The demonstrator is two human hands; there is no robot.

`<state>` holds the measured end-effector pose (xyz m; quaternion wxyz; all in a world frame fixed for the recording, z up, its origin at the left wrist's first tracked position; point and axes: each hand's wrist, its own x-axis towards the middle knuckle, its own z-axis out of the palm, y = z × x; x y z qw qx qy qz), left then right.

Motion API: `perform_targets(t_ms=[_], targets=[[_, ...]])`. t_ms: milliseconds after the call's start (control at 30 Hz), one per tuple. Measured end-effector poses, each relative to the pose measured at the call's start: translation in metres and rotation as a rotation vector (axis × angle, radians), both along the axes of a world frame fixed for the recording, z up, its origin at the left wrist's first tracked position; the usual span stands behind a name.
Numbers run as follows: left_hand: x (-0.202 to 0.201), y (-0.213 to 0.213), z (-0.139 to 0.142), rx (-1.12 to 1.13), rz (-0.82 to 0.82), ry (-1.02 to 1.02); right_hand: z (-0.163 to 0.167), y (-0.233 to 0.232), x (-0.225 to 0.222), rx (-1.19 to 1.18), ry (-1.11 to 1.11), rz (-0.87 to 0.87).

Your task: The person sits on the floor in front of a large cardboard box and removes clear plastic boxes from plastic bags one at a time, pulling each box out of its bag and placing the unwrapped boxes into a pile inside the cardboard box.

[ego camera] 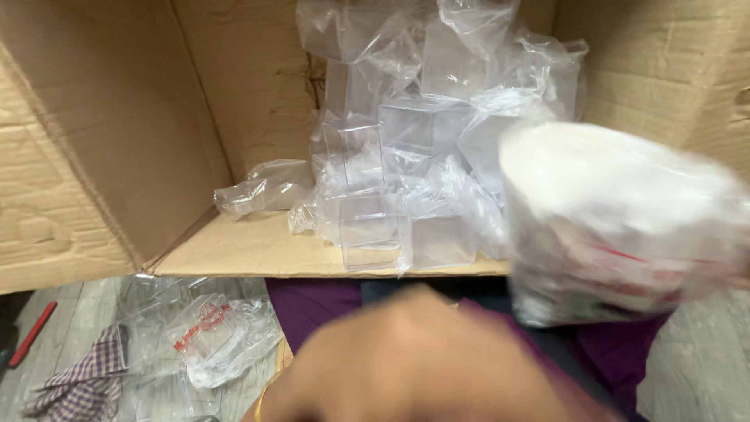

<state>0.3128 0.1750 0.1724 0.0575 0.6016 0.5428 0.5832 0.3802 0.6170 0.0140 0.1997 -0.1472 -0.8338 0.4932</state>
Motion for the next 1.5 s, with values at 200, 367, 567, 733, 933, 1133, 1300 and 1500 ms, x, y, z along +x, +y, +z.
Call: perform_targets(t_ms=[200,367,567,733,933,1133,1300,1500], targets=[[-0.054,0.034,-0.113,-0.149,0.730,-0.139,0.066,-0.084,-0.038,0.387,-0.028,0.150],[-0.068,0.047,-0.181,-0.225,1.008,-0.005,0.099,-0.101,-0.054,0.790,-0.063,0.155],[-0.056,0.090,-0.200,-0.233,0.980,0.037,0.098,-0.092,-0.065,0.788,0.115,0.445],[-0.047,0.121,-0.192,-0.147,0.876,0.064,0.083,-0.088,-0.067,0.807,0.074,0.601],[-0.046,0.137,-0.189,-0.210,0.796,0.059,0.079,-0.088,-0.072,0.765,0.105,0.447],[-0.043,0.133,-0.192,-0.153,0.827,0.045,0.087,-0.093,-0.088,0.780,0.118,0.409],[-0.048,0.139,-0.164,-0.177,0.780,0.121,0.094,-0.088,-0.096,0.709,0.142,0.562],[-0.076,0.129,-0.128,-0.306,0.687,0.292,0.107,-0.070,-0.113,0.660,-0.258,0.686]])
